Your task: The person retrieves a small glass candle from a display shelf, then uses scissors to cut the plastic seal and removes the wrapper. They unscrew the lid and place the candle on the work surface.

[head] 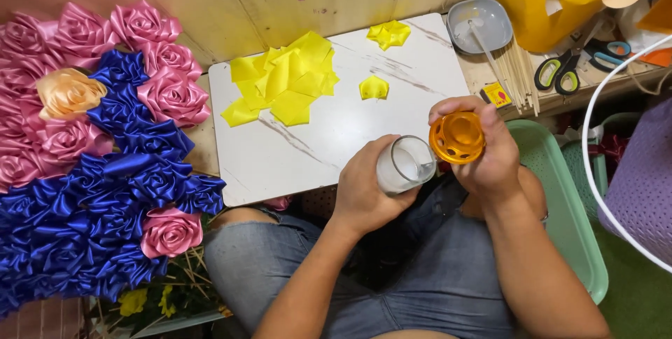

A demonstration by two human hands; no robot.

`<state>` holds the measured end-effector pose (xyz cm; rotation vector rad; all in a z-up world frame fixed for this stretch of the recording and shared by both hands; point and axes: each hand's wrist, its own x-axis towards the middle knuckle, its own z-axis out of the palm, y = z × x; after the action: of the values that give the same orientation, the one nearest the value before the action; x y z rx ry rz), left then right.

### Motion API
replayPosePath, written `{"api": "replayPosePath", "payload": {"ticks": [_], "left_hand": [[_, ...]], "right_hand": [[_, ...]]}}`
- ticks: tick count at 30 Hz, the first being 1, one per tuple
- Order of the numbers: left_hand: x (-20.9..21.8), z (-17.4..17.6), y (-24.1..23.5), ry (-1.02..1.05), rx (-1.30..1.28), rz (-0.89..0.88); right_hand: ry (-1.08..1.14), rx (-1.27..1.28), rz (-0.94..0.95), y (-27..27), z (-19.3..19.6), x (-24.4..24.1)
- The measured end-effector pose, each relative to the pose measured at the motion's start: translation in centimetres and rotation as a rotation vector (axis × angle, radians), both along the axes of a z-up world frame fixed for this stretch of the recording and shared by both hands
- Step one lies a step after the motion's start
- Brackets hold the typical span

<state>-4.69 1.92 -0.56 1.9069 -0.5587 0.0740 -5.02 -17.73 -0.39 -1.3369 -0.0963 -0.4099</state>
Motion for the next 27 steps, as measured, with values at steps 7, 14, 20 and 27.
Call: {"api": "replayPosePath", "payload": {"ticks": [7,14,20,27], "left_hand": [[-0.3,0.7,-0.3,0.176,-0.060,0.064],[-0.5,0.6,0.0,0.133,-0.157,0.078],[-0.2,1.0,0.7,0.128,-0.109,0.144],[0.0,1.7,0.5,0.232,-0.230,0.149]], "right_hand": [[0.174,0.576,0.295,-0.3,0.2,-0.7],[0.238,0.552,0.167,-1.3,0.9,-0.8],[0.331,0.051,-0.317,-10.1,0.3,1.2],[0.470,0.097,-0.220,-8.7,1.5,2.0]]}}
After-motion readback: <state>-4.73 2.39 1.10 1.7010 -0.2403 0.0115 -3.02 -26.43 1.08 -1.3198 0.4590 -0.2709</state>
